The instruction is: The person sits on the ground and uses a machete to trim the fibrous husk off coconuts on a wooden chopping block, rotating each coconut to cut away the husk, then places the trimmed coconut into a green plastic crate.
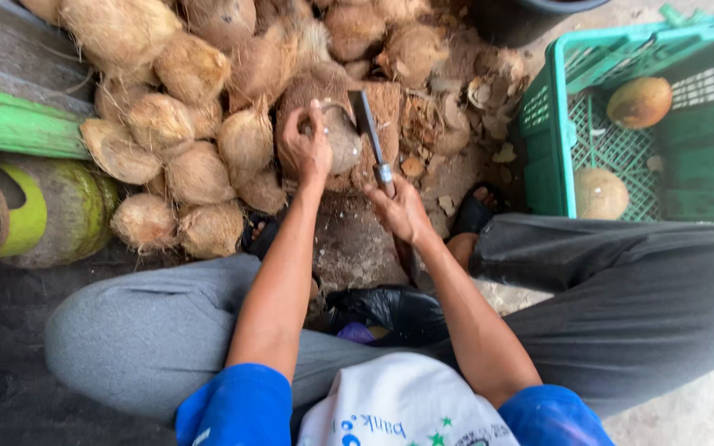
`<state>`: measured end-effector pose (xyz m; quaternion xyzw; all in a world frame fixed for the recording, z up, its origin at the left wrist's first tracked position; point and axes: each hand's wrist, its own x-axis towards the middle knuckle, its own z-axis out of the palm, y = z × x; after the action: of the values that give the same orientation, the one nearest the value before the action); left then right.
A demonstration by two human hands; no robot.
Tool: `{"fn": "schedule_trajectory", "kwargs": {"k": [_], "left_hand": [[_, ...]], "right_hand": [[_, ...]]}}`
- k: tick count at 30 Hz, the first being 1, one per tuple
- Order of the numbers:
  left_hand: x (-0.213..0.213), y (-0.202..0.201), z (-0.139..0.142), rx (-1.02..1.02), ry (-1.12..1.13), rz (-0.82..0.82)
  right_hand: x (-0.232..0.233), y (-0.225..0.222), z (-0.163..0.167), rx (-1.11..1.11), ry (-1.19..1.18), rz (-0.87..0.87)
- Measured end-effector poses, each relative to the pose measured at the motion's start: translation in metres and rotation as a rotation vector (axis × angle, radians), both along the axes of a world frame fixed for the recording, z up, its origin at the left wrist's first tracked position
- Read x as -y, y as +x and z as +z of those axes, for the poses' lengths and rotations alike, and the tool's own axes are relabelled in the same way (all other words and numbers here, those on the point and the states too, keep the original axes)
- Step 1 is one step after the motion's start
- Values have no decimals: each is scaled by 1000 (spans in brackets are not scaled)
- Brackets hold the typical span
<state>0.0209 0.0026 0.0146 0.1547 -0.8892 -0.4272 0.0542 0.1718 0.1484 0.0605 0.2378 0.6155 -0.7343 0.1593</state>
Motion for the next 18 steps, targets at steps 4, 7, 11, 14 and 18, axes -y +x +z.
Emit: {"fn": "schedule_trajectory", "kwargs": {"k": [4, 7, 11, 14, 18], "left_hand": [[-17, 5, 20, 314, 353, 386], [-23, -1, 24, 283, 357, 331], [-12, -12, 9, 154, 163, 46], [-5, -15, -8, 131, 46, -66], [-1, -12, -22, -5, 18, -106]], "right_hand": [[-1, 5, 12, -103, 134, 37], [-9, 3, 18, -122, 259, 53], [-27, -4, 28, -131, 324, 62], [-32, -11, 34, -171, 306, 6], [-22, -19, 33, -156, 302, -57]]}}
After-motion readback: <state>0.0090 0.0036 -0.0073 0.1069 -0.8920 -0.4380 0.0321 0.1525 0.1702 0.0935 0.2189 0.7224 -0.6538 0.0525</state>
